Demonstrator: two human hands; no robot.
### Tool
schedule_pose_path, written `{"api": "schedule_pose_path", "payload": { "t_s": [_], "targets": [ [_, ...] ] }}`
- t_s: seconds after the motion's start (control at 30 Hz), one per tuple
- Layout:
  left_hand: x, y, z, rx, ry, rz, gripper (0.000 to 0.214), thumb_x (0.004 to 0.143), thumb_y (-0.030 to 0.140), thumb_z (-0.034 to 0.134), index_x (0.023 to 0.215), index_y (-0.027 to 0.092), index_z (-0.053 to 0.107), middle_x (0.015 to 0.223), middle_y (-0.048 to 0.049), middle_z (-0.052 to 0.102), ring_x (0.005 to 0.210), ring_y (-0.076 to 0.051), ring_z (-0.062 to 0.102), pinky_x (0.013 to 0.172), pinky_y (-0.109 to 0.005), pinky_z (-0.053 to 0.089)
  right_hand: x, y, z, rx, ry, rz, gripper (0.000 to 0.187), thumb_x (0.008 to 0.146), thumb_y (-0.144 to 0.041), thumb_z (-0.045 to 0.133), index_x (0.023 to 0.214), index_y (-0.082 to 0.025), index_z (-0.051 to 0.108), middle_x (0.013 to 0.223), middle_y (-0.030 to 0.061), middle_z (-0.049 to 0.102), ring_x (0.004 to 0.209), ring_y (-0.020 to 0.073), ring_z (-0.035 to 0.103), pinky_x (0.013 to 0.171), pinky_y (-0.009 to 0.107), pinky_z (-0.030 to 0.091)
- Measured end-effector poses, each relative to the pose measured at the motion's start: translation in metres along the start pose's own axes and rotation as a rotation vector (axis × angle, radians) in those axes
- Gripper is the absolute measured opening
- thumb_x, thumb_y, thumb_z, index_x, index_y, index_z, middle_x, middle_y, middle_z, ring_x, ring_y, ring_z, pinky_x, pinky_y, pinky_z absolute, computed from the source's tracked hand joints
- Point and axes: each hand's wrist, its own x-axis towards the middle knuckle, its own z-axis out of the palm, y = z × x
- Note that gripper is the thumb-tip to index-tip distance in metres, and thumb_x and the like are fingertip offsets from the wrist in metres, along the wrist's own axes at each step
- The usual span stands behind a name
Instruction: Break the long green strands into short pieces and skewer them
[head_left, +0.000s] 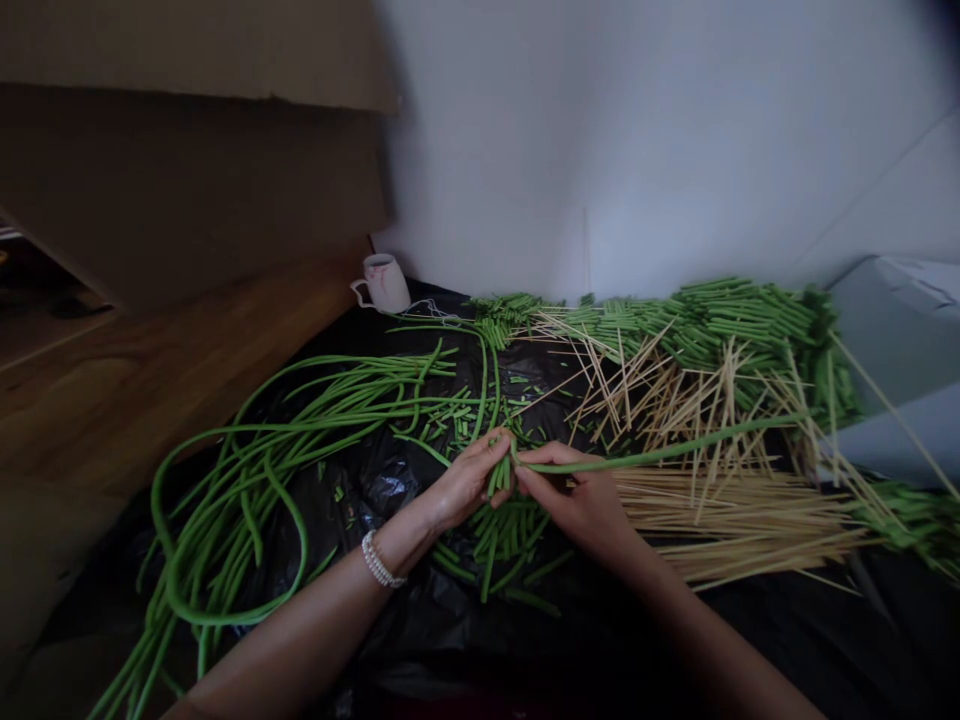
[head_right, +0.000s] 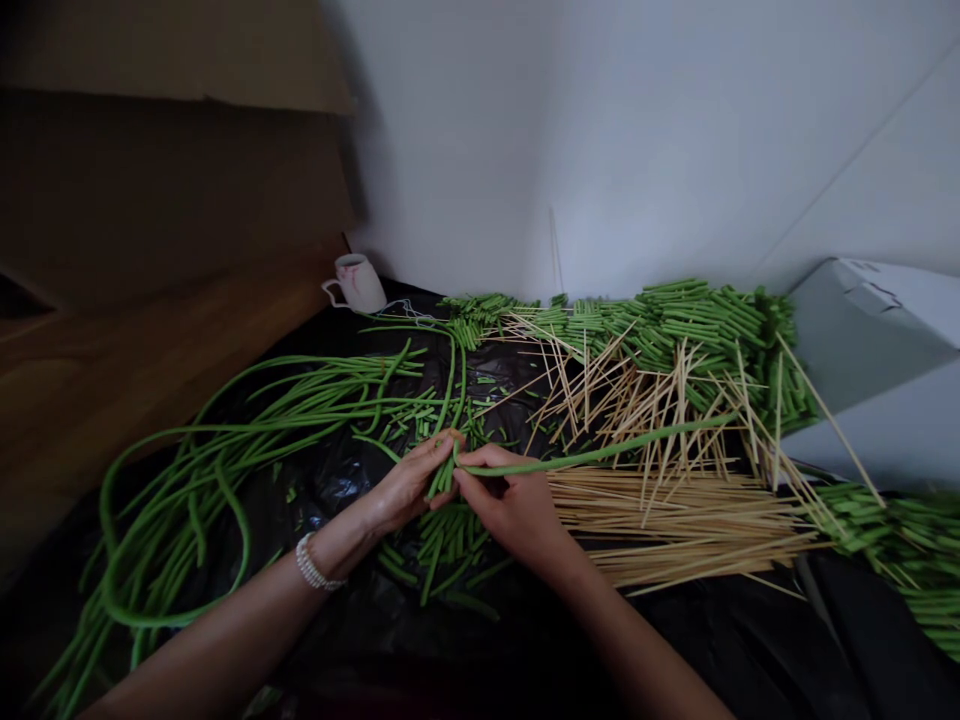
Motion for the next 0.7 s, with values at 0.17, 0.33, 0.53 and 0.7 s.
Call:
{"api": "schedule_pose_path", "payload": {
  "t_s": [0.17,0.33,0.53,0.7],
  "targets": [
    [0.0,-0.001,0.001,0.061,0.014,0.029,0.037,0.086,0.053,0.055,0.078,0.018,0.045,0.056,0.0058,0.052,0.036,-0.005,0.04,0.034,-0.016,0.022,-0.001,0.006,0.002,-0.023,-0.059,-0.06,0.01,0.086,-0.024,0.057,0.084,-0.022,0.067,0.071,0.001,0.069,0.065,0.0153,0.063,0.061,0.027,0.047],
    [0.002,-0.002,0.001,0.108,0.031,0.03,0.031,0.086,0.049,0.054,0.085,0.019,0.046,0.055,0.0076,0.051,0.034,-0.005,0.04,0.033,-0.015,0.024,-0.003,0.012,0.006,-0.055,-0.07,-0.086,0.011,0.086,-0.024,0.057,0.085,-0.023,0.069,0.075,0.0016,0.071,0.068,0.0167,0.065,0.065,0.029,0.049],
    [0.002,0.0,-0.002,0.205,0.038,0.024,0.03,0.087,0.049,0.052,0.095,0.021,0.047,0.054,0.0075,0.053,0.035,-0.006,0.042,0.034,-0.015,0.028,-0.003,0.012,0.007,-0.054,-0.092,-0.076,0.014,0.087,-0.023,0.057,0.085,-0.025,0.071,0.077,0.0015,0.073,0.071,0.0179,0.067,0.07,0.032,0.052],
    [0.0,0.004,0.0,0.181,-0.039,0.02,0.039,0.088,0.055,0.048,0.099,0.018,0.052,0.058,0.0013,0.06,0.041,-0.008,0.045,0.036,-0.015,0.025,0.003,0.008,-0.004,-0.093,0.03,-0.069,0.012,0.085,-0.026,0.059,0.086,-0.024,0.071,0.078,0.0021,0.073,0.073,0.0184,0.067,0.067,0.031,0.051]
  ]
}}
